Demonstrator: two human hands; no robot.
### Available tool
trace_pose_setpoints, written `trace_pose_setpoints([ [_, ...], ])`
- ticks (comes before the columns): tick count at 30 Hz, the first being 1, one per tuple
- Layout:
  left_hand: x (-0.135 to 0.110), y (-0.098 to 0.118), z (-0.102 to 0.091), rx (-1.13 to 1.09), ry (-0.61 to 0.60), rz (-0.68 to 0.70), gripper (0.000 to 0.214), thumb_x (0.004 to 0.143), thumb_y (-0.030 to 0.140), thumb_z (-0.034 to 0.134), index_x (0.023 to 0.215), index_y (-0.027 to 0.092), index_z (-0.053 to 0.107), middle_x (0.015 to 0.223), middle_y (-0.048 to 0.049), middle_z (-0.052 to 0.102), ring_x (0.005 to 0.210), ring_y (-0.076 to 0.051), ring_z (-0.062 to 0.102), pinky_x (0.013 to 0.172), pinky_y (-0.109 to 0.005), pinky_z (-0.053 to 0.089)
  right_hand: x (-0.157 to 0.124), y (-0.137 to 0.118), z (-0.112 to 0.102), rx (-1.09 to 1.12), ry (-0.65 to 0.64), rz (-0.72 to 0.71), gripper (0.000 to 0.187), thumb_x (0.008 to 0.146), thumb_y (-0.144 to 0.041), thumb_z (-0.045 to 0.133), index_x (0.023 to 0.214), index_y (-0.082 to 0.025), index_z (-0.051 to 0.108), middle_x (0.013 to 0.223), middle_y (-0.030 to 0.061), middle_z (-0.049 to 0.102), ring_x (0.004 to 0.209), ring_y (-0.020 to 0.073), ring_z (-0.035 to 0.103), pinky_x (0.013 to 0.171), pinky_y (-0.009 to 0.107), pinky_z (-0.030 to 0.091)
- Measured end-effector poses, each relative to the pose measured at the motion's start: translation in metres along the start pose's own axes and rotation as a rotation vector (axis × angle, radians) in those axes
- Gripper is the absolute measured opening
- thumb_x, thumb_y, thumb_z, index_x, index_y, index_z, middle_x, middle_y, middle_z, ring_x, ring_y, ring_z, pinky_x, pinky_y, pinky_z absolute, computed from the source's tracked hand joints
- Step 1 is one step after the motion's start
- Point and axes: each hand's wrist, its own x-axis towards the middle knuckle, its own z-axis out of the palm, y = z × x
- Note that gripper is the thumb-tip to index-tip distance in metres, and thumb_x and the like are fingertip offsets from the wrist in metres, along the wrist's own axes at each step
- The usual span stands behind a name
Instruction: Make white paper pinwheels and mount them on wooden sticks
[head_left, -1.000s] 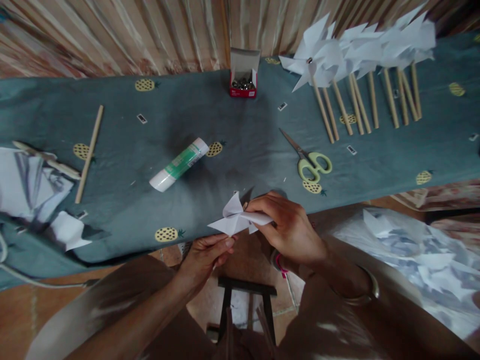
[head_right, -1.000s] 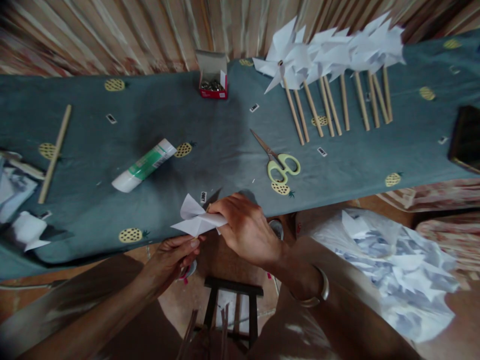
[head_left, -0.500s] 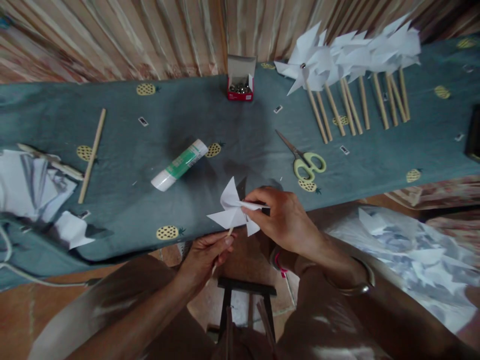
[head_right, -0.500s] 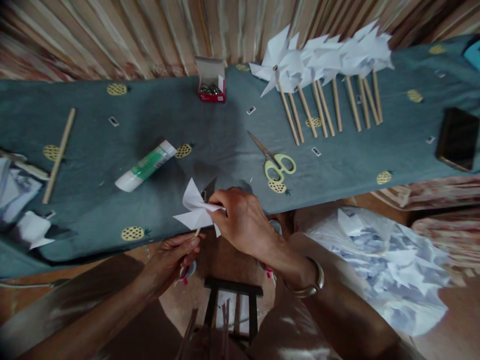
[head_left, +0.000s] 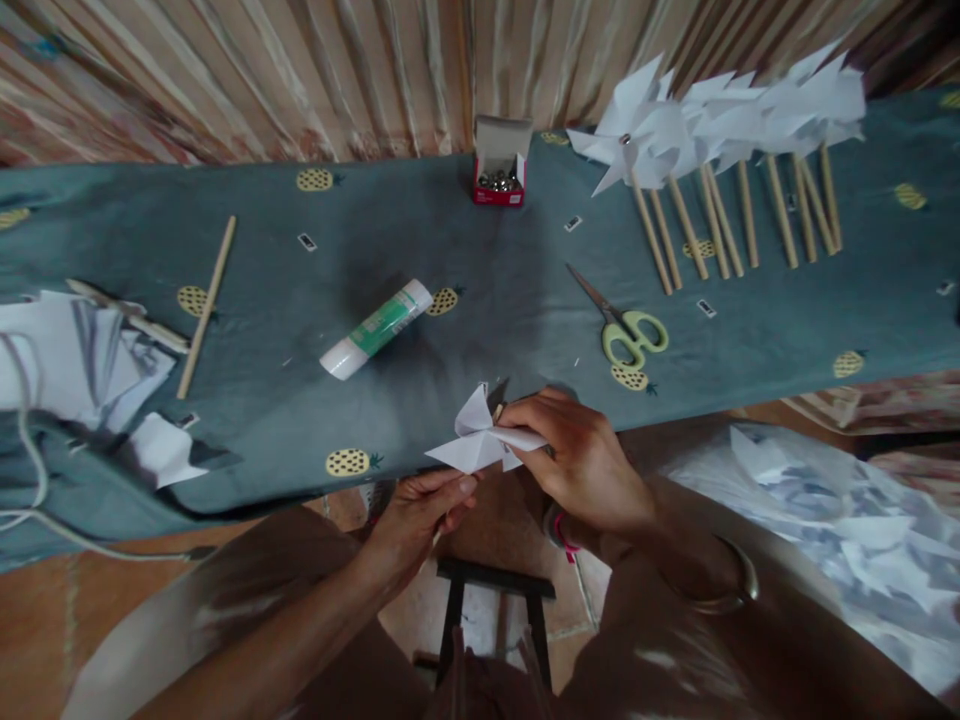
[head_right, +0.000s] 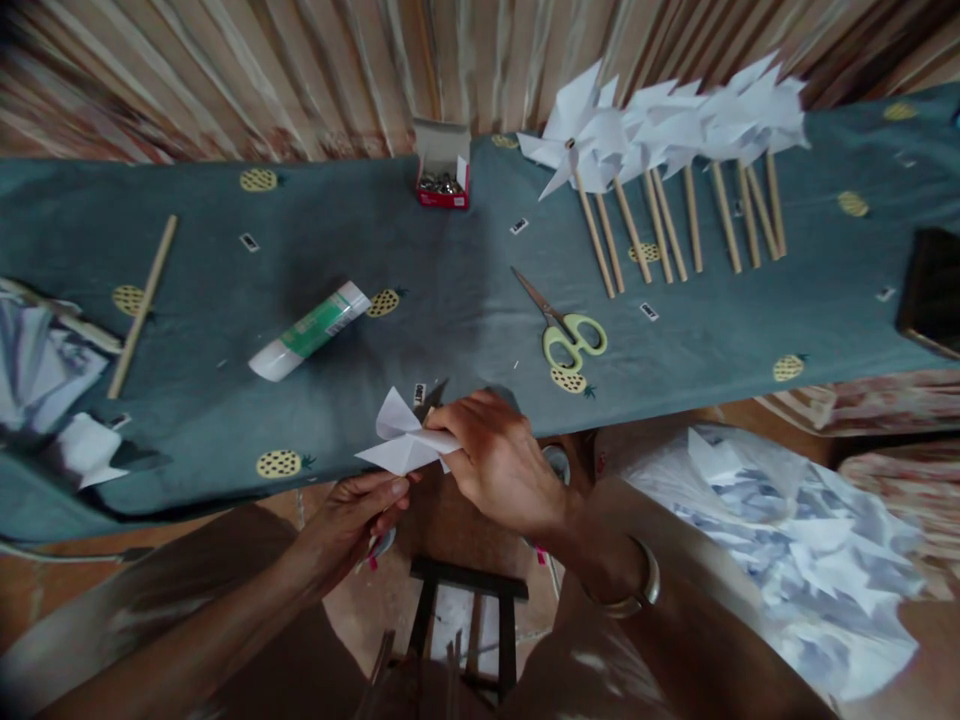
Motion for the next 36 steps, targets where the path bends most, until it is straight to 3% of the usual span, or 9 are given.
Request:
trace_pose_setpoints([
  [11, 0.0035, -0.0043, -0.0052, 0.014, 0.013, -0.030, 0.050, 0.041, 0.054, 0.094, 0.068, 0.014, 0.080, 0.058, -0.0028, 0.063, 0.047, -0.003, 0.037, 0.047, -0.019, 0.023, -0.0021, 0.0034, 0.0000, 0.012, 0.039, -0.005, 0.008, 0.095, -0.018, 0.059, 0.094, -0.020, 0.066, 0.086, 0.0025, 0.075, 0.081, 0.0166, 0.066, 0.076, 0.030, 0.050],
  [24, 0.0038, -0.0030, -0.0031, 0.028, 0.028, -0.020, 0.047, 0.040, 0.052, 0.094, 0.065, 0.015, 0.079, 0.057, -0.0030, 0.062, 0.050, -0.005, 0.040, 0.046, -0.020, 0.025, -0.0015, 0.0036, 0.0001, 0.030, 0.049, -0.009, 0.010, 0.092, -0.012, 0.060, 0.092, -0.020, 0.067, 0.085, 0.0027, 0.075, 0.079, 0.0166, 0.066, 0.074, 0.029, 0.050],
  [36, 0.0049, -0.0035, -0.0029, 0.013, 0.027, -0.010, 0.047, 0.040, 0.053, 0.094, 0.067, 0.016, 0.080, 0.054, -0.0008, 0.059, 0.049, -0.005, 0.040, 0.043, -0.019, 0.025, 0.0001, -0.0017, -0.0009, 0.040, 0.055, 0.097, 0.006, 0.089, -0.014, 0.065, 0.090, -0.019, 0.067, 0.081, 0.0023, 0.072, 0.076, 0.0158, 0.066, 0.069, 0.028, 0.048],
])
